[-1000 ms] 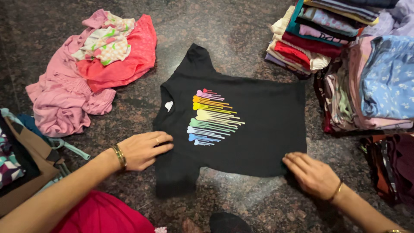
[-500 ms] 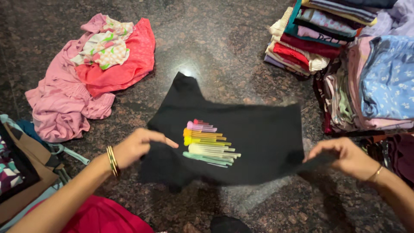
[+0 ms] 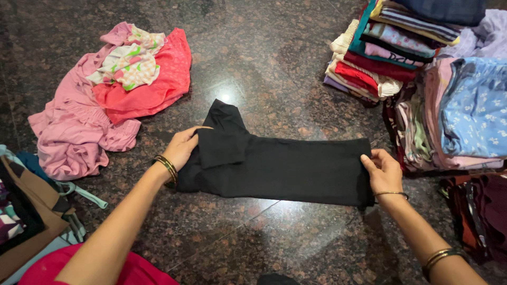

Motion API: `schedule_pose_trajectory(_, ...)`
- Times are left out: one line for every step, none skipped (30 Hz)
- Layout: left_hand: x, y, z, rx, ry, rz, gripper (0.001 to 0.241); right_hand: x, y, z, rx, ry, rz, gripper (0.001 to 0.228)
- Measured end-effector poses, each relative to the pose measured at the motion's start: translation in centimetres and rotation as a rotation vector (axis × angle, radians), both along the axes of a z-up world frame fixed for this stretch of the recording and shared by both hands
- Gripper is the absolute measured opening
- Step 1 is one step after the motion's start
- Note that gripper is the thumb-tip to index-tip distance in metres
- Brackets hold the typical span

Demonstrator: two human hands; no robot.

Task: The person folds various garments on a tiled floor, including a navy t-shirt, a black t-shirt, pink shorts, and a patterned top. They then place the folded items into a cabinet.

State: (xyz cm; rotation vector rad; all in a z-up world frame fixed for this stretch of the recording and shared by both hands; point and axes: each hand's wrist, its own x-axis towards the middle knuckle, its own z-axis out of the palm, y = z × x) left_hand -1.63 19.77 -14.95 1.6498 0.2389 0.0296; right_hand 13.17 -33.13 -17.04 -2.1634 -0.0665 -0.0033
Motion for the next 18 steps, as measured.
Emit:
schedule_pose_trajectory(0.1, 0.0, 0.2, -0.023, -0.025, -0.008, 0.032, -0.2, 0.4, 0.6, -0.060, -0.013, -0.041, 0.025)
schedule_pose_trajectory(0.3, -0.1, 0.2, 0.064, 0.033, 0.030, 0.031, -0.2, 1.0, 1.2, -0.120, -0.025, -0.081, 0.027)
schedule_pose_trajectory(0.5, -0.2, 0.2, 0.150, 0.092, 0.071, 0.031, -0.4, 1.6, 1.9, -0.180, -0.038, -0.119, 0.030)
schedule_pose_trajectory(0.7, -0.2, 0.2, 0.236, 0.151, 0.112, 0.031, -0.6, 2.3, 2.7, -0.273, -0.022, -0.137, 0.031)
schedule_pose_trajectory(0.9, -0.2, 0.2, 0.279, 0.177, 0.127, 0.032, -0.9, 3.0, 3.5, -0.365, -0.006, -0.154, 0.032)
schedule_pose_trajectory(1.1, -0.1, 0.1, 0.322, 0.203, 0.142, 0.033, -1.5, 3.7, 4.2, -0.456, 0.010, -0.171, 0.033)
schedule_pose_trajectory(1.4, -0.1, 0.1, 0.365, 0.229, 0.155, 0.034, -2.3, 4.4, 4.9, -0.542, -0.123, -0.135, 0.035)
schedule_pose_trajectory(1.6, -0.2, 0.0, 0.399, 0.249, 0.161, 0.034, -3.3, 5.1, 5.4, -0.627, -0.256, -0.099, 0.037)
schedule_pose_trajectory(1.8, 0.0, 0.1, 0.435, 0.267, 0.167, 0.035, -4.1, 6.1, 5.7, -0.708, -0.391, -0.060, 0.040)
schedule_pose_trajectory(2.1, 0.2, 0.1, 0.470, 0.286, 0.174, 0.036, -4.7, 7.0, 5.9, -0.682, -0.337, 0.049, 0.039)
schedule_pose_trajectory(2.3, 0.5, 0.2, 0.487, 0.299, 0.147, 0.036, -5.4, 7.8, 6.1, -0.653, -0.284, 0.159, 0.038)
schedule_pose_trajectory(2.4, 0.8, 0.2, 0.504, 0.313, 0.121, 0.037, -6.0, 8.4, 6.0, -0.623, -0.231, 0.269, 0.038)
schedule_pose_trajectory(2.4, 0.9, 0.2, 0.517, 0.327, 0.092, 0.038, -6.6, 8.7, 5.9, -0.653, -0.304, 0.325, 0.043)
schedule_pose_trajectory(2.1, 1.1, 0.1, 0.411, 0.329, 0.073, 0.036, -7.2, 9.0, 5.6, -0.683, -0.377, 0.381, 0.049)
schedule_pose_trajectory(1.6, 1.5, 0.2, 0.309, 0.330, 0.056, 0.034, -7.7, 9.1, 5.2, -0.707, -0.451, 0.439, 0.055)
schedule_pose_trajectory(1.0, 1.9, 0.3, 0.206, 0.330, 0.039, 0.033, -8.3, 8.8, 5.0, -0.738, -0.430, 0.441, 0.057)
schedule_pose_trajectory(0.3, 2.5, 0.6, 0.031, 0.366, 0.028, 0.033, -8.5, 8.6, 4.8, -0.765, -0.417, 0.443, 0.060)
schedule_pose_trajectory(-0.8, 3.1, 1.1, -0.144, 0.400, 0.016, 0.035, -8.5, 8.5, 4.6, -0.792, -0.404, 0.446, 0.062)
